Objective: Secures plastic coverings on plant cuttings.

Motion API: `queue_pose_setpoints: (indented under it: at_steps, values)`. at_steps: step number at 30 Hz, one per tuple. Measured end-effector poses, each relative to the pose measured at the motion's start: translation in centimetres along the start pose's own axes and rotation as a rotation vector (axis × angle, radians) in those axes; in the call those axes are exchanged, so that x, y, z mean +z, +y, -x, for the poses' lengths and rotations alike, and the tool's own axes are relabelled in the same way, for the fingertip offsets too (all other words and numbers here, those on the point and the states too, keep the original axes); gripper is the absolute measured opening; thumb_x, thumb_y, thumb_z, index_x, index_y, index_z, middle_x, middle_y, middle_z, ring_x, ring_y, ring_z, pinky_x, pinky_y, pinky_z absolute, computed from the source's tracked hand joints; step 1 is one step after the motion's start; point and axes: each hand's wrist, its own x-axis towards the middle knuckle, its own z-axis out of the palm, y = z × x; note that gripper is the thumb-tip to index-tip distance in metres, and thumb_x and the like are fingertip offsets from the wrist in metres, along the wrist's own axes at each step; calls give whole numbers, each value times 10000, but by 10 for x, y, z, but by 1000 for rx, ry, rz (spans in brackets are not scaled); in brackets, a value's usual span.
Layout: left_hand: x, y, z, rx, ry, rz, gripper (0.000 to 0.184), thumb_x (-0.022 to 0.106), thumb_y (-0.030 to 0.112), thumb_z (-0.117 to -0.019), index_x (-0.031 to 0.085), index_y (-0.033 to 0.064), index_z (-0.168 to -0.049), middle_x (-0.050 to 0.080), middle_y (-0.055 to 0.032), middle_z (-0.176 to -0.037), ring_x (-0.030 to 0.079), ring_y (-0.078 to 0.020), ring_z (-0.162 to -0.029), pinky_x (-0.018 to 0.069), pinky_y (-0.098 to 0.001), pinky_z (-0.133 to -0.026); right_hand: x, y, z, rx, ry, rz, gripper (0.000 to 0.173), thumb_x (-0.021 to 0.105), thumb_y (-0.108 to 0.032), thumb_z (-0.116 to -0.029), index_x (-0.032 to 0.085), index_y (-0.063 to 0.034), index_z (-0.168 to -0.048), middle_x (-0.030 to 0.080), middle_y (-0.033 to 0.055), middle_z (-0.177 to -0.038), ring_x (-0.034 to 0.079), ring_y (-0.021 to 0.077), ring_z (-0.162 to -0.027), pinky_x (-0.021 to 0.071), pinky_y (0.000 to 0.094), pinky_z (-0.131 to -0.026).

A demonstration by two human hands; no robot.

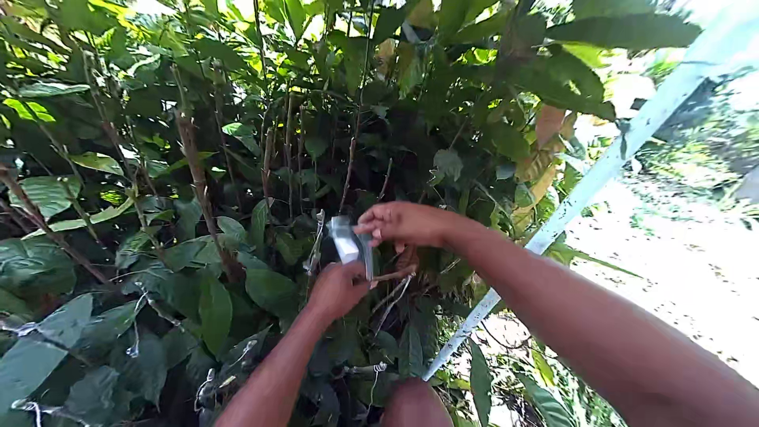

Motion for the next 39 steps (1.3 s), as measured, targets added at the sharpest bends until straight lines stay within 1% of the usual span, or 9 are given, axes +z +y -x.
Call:
queue_pose_setpoints:
  at_steps: [4,8,12,16,21,24,28,32,39]
  values:
    - [-25,-5,3,-53,147,119,227,700,231,-967,718,61,-1117,733,-66,-994,726,-150,-802,626,-370,-786,31,6,8,115,13,391,271,560,-140,-1035,653,-54,-1274,706,201,-1113,675,386,-1074,503,604,-957]
    - [-44,-2,-10,-186,243,223,177,730,169,-947,696,55,-1078,716,-49,-937,713,-129,-730,627,-330,-719,36,-45,56,-19,-72,171,393,573,-160,-1043,627,-211,-1429,721,128,-980,670,255,-820,547,479,-796]
    - [-24,16,-8,-40,36,5,219,665,193,-965,728,28,-1094,733,-139,-988,711,-266,-917,562,-514,-885,0,-55,51,-102,51,-189,263,535,-168,-1067,631,-62,-1287,702,54,-927,615,77,-687,507,254,-599]
    - [-33,10,2,49,38,-70,288,620,317,-1015,722,76,-1135,742,-98,-990,727,-214,-881,593,-454,-857,-10,-26,47,64,115,352,324,671,-179,-979,642,-82,-1286,697,155,-1050,689,330,-952,565,572,-830]
    - [-23,23,7,109,-43,-185,310,564,307,-1050,755,88,-1157,757,-126,-1017,724,-294,-983,535,-551,-955,-19,-42,40,-71,84,180,296,599,-125,-1036,602,-62,-1325,727,122,-1167,706,218,-944,582,409,-792]
    - [-44,14,9,70,18,-125,308,574,327,-1046,737,81,-1136,748,-94,-939,733,-235,-848,593,-489,-837,-1,-45,49,-14,64,432,281,635,-145,-994,642,-61,-1262,697,195,-1038,691,390,-960,544,624,-811]
    - [-32,28,9,68,-123,-166,296,570,293,-1049,739,64,-1131,742,-138,-1003,724,-289,-929,559,-538,-906,-15,-47,28,-125,-11,213,285,564,-71,-1039,603,-26,-1318,715,145,-1216,704,254,-1020,568,458,-860]
    - [-48,15,16,77,52,-143,318,579,343,-1041,751,85,-1112,749,-99,-952,734,-236,-849,597,-496,-836,4,-6,21,67,47,339,249,636,-182,-1016,662,-27,-1208,720,166,-1066,694,341,-1003,525,589,-918]
    - [-49,20,9,-33,164,-6,239,637,262,-1009,730,88,-1145,738,-76,-989,723,-185,-821,608,-430,-790,42,-70,85,-190,2,-142,338,597,-120,-1020,641,-82,-1353,668,75,-821,597,145,-637,520,344,-599]
